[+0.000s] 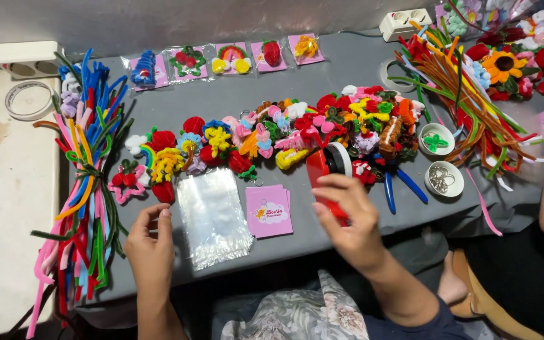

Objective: The person packages a small orange and white craft item by placing it inside a plastic bag along with a pink branding card, then seals the bag using adhesive tape from a dispenser.

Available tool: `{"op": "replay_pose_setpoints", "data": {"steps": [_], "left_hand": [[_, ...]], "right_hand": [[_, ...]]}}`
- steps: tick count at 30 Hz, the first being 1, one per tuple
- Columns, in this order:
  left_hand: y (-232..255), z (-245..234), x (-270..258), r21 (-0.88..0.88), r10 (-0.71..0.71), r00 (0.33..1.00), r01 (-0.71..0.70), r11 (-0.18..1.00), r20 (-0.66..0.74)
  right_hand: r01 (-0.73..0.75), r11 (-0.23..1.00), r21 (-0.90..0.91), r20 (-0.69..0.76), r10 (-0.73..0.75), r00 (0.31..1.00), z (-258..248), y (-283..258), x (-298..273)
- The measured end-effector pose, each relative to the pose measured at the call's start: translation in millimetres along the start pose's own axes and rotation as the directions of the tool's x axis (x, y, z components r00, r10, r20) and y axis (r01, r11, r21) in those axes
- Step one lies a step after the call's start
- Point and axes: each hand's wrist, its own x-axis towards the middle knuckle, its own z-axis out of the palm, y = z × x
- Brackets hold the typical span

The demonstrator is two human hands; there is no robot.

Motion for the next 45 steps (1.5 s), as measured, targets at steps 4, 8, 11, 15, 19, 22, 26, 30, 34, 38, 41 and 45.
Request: {"op": "replay_pose_setpoints", "data": {"steps": [4, 8, 11, 15, 19, 22, 26, 30, 34, 38, 41, 45], "left_hand": [[-25.3, 12.1, 1.1, 0.215, 0.130, 0.991, -0.119, 0.969, -0.040], [-25.7, 17.1, 2.0, 0.353, 0.018, 1.000, -0.009, 0.935, -0.022], [-28.5, 20.4, 5.1, 0.396, -0.013, 1.000, 0.016, 0.918, -0.011], [-24.0, 24.0, 8.9, 0.421, -0.073, 0.997, 0.060, 0.905, 0.015], [-31.7, 27.3, 10.4, 0.416, -0.053, 0.999, 0.044, 0.908, 0.011], [-35.0, 28.9, 10.8, 0.429, -0.011, 1.000, 0.008, 0.903, 0.006], [-31.5, 29.2, 9.1, 0.417, 0.045, 0.999, -0.038, 0.908, -0.006], [-22.8, 27.1, 5.7, 0.358, 0.049, 0.999, -0.044, 0.933, -0.004], [-17.6, 27.1, 4.2, 0.352, 0.023, 1.000, -0.021, 0.936, -0.002], [-11.9, 25.8, 3.8, 0.218, -0.060, 0.998, 0.057, 0.974, 0.010], [-8.2, 24.4, 5.1, 0.103, -0.088, 0.996, 0.084, 0.991, 0.035], [-12.1, 24.5, 7.5, -0.057, -0.079, 0.995, 0.083, 0.995, 0.065]], "right_hand": [[-0.093, 0.995, 0.038, 0.089, 0.090, 0.992, 67.0, 28.3, -15.5], [-0.242, 0.955, -0.174, 0.226, 0.278, 0.934, 98.4, 70.6, -28.1], [-0.279, 0.926, -0.254, 0.281, 0.347, 0.895, 103.4, 81.4, -30.4], [-0.268, 0.904, -0.335, 0.302, 0.372, 0.878, 104.0, 83.2, -29.1], [-0.241, 0.911, -0.336, 0.300, 0.346, 0.889, 105.1, 86.2, -29.0], [-0.238, 0.916, -0.323, 0.302, 0.339, 0.891, 104.7, 85.1, -28.7], [-0.219, 0.915, -0.339, 0.278, 0.320, 0.905, 105.0, 79.8, -29.8], [-0.203, 0.926, -0.319, 0.239, 0.286, 0.928, 106.5, 80.0, -31.5], [-0.215, 0.940, -0.266, 0.233, 0.279, 0.932, 101.1, 74.8, -23.9], [-0.294, 0.949, -0.112, 0.185, 0.310, 0.932, 100.5, 77.2, -18.8], [-0.334, 0.941, -0.055, 0.171, 0.338, 0.925, 98.8, 75.1, -15.1], [-0.321, 0.946, -0.039, 0.135, 0.323, 0.937, 97.8, 72.8, -12.0]]}}
